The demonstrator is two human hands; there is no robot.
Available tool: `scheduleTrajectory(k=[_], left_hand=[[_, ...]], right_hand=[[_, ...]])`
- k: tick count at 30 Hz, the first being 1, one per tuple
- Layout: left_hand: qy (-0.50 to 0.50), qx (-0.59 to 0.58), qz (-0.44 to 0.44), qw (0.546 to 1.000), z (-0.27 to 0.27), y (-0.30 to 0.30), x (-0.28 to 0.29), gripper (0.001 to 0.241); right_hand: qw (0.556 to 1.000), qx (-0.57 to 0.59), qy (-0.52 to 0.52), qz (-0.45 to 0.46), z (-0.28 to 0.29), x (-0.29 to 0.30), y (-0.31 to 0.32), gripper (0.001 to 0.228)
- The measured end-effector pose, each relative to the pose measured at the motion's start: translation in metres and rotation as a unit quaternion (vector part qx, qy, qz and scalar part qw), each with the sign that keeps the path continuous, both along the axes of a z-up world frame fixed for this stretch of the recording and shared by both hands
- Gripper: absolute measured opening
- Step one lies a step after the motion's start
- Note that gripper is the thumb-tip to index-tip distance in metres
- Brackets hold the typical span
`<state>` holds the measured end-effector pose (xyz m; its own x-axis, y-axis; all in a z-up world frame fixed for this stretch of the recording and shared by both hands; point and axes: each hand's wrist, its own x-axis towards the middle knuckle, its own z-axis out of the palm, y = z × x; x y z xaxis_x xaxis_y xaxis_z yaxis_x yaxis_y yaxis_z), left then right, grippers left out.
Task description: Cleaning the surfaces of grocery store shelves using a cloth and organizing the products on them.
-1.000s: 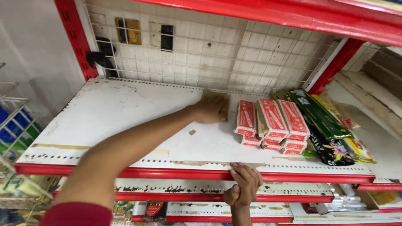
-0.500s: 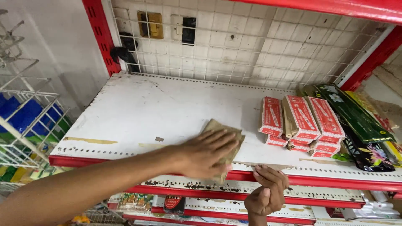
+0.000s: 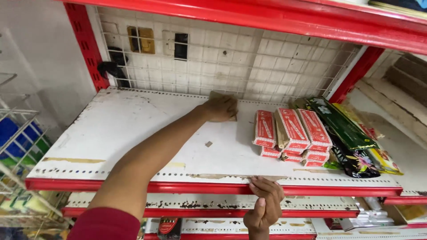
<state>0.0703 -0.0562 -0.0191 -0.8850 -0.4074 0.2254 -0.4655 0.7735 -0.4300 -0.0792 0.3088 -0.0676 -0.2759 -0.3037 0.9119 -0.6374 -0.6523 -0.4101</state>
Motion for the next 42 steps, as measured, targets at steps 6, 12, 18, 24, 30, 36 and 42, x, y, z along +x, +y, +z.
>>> scheduleTrajectory(k=[6, 12, 18, 24, 30, 36, 42], left_hand=[[0.070, 0.189, 0.125, 0.971, 0.033, 0.080, 0.014, 0.062], [0.051, 0.357, 0.157, 0.919, 0.096, 0.251, 0.062, 0.069], [-0.022, 0.317, 0.096, 0.943, 0.080, 0.315, 0.108, 0.077], [-0.028, 0.315, 0.115, 0.942, 0.103, 0.272, 0.094, 0.080], [0.228, 0.420, 0.007, 0.878, 0.090, 0.154, 0.067, 0.028], [0.095, 0.284, 0.176, 0.938, 0.063, 0.064, 0.054, 0.076], [0.081, 0.255, 0.201, 0.943, 0.050, 0.073, 0.071, 0.073]], right_hand=[[1.000, 0.007, 0.025, 0.012, 0.001, -0.004, 0.000, 0.038], [0.998, -0.043, 0.037, -0.008, -0.005, 0.000, -0.006, 0.038], [1.000, -0.005, 0.007, -0.018, -0.007, 0.006, -0.005, 0.041], [0.999, -0.029, -0.013, -0.032, -0.012, 0.008, -0.012, 0.036], [0.999, -0.003, 0.000, -0.050, -0.015, 0.006, -0.011, 0.039], [0.997, -0.030, 0.031, -0.062, -0.016, -0.001, -0.021, 0.032], [0.995, -0.064, 0.057, -0.061, -0.007, -0.004, -0.020, 0.030]])
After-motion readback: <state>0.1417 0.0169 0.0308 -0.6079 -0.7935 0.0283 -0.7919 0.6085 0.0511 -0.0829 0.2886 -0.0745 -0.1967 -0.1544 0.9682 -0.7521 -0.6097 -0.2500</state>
